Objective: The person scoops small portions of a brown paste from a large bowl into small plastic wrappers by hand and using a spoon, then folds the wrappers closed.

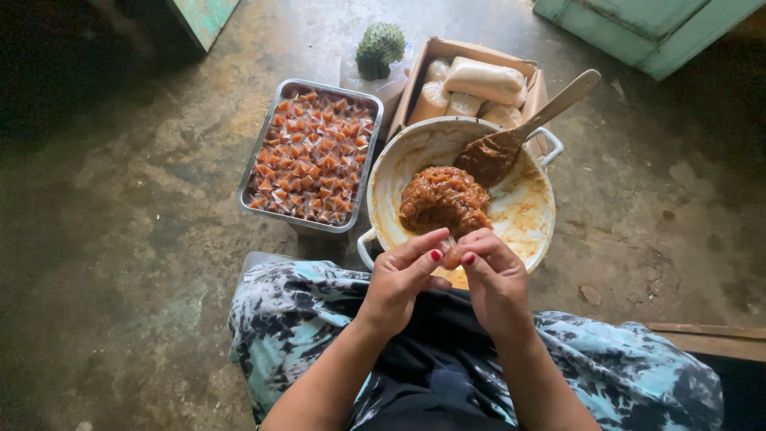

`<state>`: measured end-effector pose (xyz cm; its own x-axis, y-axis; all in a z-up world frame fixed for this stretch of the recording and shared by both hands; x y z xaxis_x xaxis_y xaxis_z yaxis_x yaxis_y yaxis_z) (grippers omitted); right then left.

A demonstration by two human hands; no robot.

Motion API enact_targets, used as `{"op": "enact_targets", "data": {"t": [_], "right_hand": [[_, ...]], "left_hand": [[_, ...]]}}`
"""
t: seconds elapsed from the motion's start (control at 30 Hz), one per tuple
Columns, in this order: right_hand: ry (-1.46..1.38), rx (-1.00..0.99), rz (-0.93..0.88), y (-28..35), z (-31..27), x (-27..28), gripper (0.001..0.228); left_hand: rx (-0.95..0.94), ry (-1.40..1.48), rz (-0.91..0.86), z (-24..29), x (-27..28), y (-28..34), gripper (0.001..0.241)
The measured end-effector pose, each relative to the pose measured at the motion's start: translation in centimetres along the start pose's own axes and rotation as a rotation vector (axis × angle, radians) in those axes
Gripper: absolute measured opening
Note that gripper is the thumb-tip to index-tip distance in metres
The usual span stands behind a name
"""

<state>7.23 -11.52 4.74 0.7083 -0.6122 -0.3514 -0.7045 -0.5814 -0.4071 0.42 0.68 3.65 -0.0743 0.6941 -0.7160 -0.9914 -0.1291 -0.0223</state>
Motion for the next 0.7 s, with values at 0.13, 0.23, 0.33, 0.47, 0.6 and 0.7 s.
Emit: {"op": "enact_targets", "data": {"t": [0.13,0.23,0.33,0.47,0.6,0.7], "right_hand": [[-0.243,-0.152,0.012,1.2,1.6,1.5,0.008],[-0.308,-0.276,0.057,1.9,2.5,2.5,0.011],[-0.340,-0.381,0.095,2.2,3.4,3.7,0.015],[-0.356,-0.428,0.051,1.5,3.3,4.0,0.024],[-0.304,-0.459,0.042,0.8,2.8,3.3,0.028],[-0.276,-0.458,0.037,0.1,2.0,2.3,0.027]], "left_hand": [[0.101,0.113,-0.040,-2.0,1.1,-0.5,0.042],[0.133,0.159,-0.047,-1.9,0.9,-0.5,0.031],[0.137,0.206,-0.041,-1.5,0.7,-0.5,0.023],[0.134,0.215,-0.019,-1.9,0.9,-0.9,0.018],[0.127,0.205,-0.002,-2.2,0.8,-1.1,0.017],[0.105,0.182,0.014,-2.0,0.4,-1.1,0.018]]}}
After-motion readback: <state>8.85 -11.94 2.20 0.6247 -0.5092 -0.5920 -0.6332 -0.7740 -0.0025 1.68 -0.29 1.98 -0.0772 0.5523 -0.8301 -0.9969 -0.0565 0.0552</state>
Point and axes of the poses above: each hand's wrist, its own y-axis away from the middle knuckle, its own x-axis out of the back of the hand, z = x × y, the point moved 2 cm from there along -y, towards the middle knuckle, and after that the axes turned 15 degrees about -z, right-handed, at the moved point
